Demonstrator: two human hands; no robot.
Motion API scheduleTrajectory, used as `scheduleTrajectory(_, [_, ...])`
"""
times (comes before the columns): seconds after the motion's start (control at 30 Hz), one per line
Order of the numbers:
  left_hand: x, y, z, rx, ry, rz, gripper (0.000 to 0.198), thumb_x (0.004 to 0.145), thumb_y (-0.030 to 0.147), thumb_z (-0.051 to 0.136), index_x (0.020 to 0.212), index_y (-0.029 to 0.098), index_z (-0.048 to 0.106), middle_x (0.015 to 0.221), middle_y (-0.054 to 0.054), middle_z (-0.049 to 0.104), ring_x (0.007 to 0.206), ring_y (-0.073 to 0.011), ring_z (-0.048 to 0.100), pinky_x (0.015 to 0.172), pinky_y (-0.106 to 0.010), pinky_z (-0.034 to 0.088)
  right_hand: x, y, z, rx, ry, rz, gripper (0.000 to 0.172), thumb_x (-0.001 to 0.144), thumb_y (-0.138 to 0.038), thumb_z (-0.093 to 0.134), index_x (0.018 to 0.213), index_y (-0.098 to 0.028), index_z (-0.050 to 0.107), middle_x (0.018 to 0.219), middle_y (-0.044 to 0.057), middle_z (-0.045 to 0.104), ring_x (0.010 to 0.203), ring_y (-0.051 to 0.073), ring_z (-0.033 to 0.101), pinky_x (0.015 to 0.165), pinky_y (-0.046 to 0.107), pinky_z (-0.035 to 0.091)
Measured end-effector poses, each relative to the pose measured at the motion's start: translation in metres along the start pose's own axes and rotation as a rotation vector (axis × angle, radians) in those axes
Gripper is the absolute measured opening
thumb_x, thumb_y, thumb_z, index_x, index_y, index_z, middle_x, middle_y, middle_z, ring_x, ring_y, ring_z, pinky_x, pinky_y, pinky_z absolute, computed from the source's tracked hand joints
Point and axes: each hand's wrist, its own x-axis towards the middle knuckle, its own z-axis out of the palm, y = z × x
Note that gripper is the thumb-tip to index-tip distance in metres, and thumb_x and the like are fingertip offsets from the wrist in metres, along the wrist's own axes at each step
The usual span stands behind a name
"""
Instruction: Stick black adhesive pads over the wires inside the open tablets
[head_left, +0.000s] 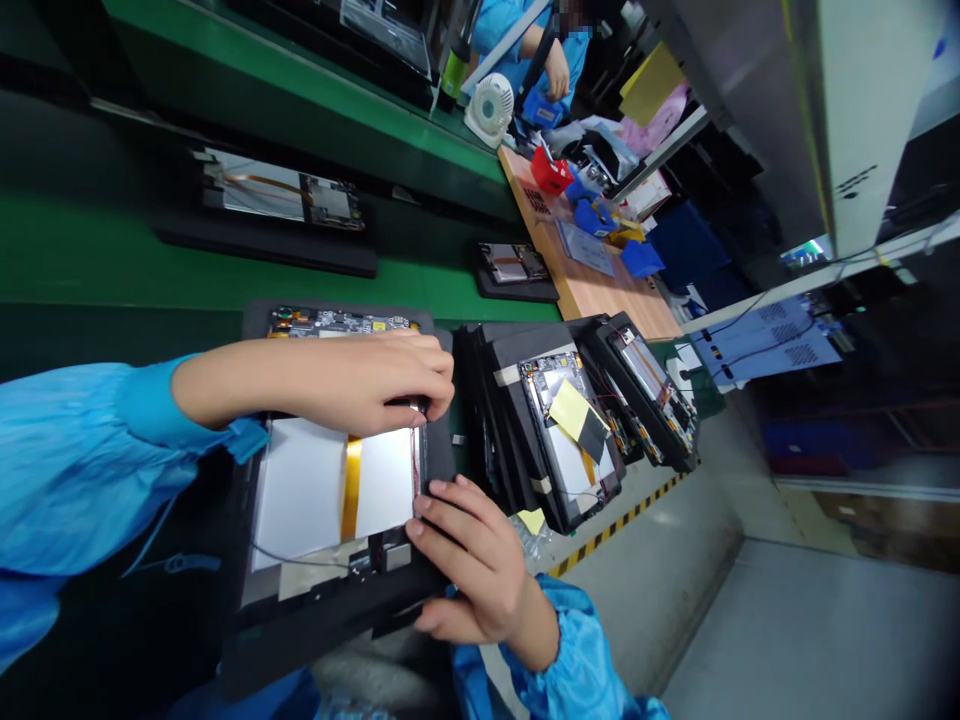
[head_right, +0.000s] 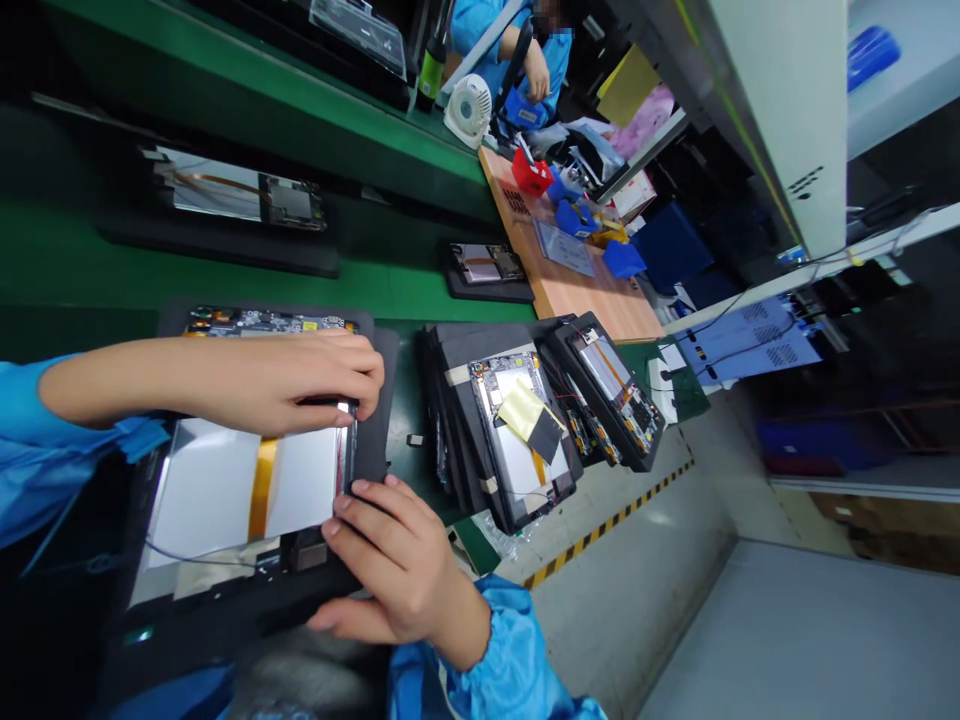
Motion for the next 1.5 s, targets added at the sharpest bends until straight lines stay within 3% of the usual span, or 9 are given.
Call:
scheduleTrajectory(0.37, [0.000,0.001,0.000,0.007,0.008,0.000,0.014,0.096,0.018,0.057,0.085,0.023,0.064,0.093,-0.003,0.063,0.093,-0.0227,0.054,0.086,-0.035,0.036,-0.001,0.010,0.007,0.049,0.005,-0.041,0.049,0.106,-0.048,0.054,0.122,-0.005,0.073,0.110,0.018,0.081,0.128,0.026,0.071,0.118,0.042,0.052])
scheduleTrajectory(0.6, [0.000,0.000,0.000,0.021,0.004,0.007,0.013,0.096,0.017,0.055,0.086,0.022,0.063,0.093,-0.003,0.063,0.093,-0.0226,0.054,0.086,-0.036,0.036,0.010,0.012,0.004,0.068,0.038,-0.045,0.053,0.106,-0.055,0.054,0.118,-0.007,0.072,0.104,0.016,0.081,0.115,0.025,0.074,0.112,0.040,0.057])
scheduleTrajectory(0.8, [0.001,0.000,0.001,0.025,0.012,0.011,0.013,0.094,0.017,0.056,0.086,0.023,0.064,0.093,-0.002,0.064,0.093,-0.0226,0.055,0.086,-0.036,0.037,0.015,0.015,-0.003,0.140,-0.026,-0.031,0.057,0.103,-0.055,0.061,0.132,-0.006,0.067,0.111,0.016,0.077,0.117,0.025,0.071,0.109,0.040,0.059])
scheduleTrajectory(1.03, [0.000,0.006,0.003,0.062,0.026,0.007,0.007,0.093,0.018,0.059,0.090,0.023,0.063,0.095,-0.003,0.064,0.093,-0.0237,0.054,0.085,-0.037,0.037,0.024,0.017,-0.007,0.094,-0.007,-0.089,0.044,0.105,-0.052,0.060,0.105,-0.009,0.072,0.103,0.015,0.077,0.103,0.023,0.073,0.101,0.037,0.063])
scheduleTrajectory(1.3, [0.002,0.007,0.003,0.067,0.027,0.015,0.014,0.094,0.018,0.058,0.082,0.023,0.061,0.093,-0.004,0.064,0.090,-0.0234,0.054,0.081,-0.036,0.037,0.014,0.019,-0.008,0.038,-0.099,-0.106,0.061,0.096,-0.061,0.069,0.128,-0.008,0.070,0.109,0.015,0.077,0.115,0.026,0.070,0.106,0.041,0.061])
scheduleTrajectory(1.5, [0.001,0.008,0.004,0.058,0.027,0.012,0.012,0.092,0.017,0.061,0.082,0.022,0.061,0.091,-0.003,0.063,0.089,-0.0230,0.054,0.081,-0.037,0.038,0.010,0.026,-0.004,0.054,-0.021,-0.179,0.055,0.098,-0.061,0.066,0.114,-0.009,0.077,0.104,0.014,0.081,0.115,0.025,0.074,0.108,0.038,0.060])
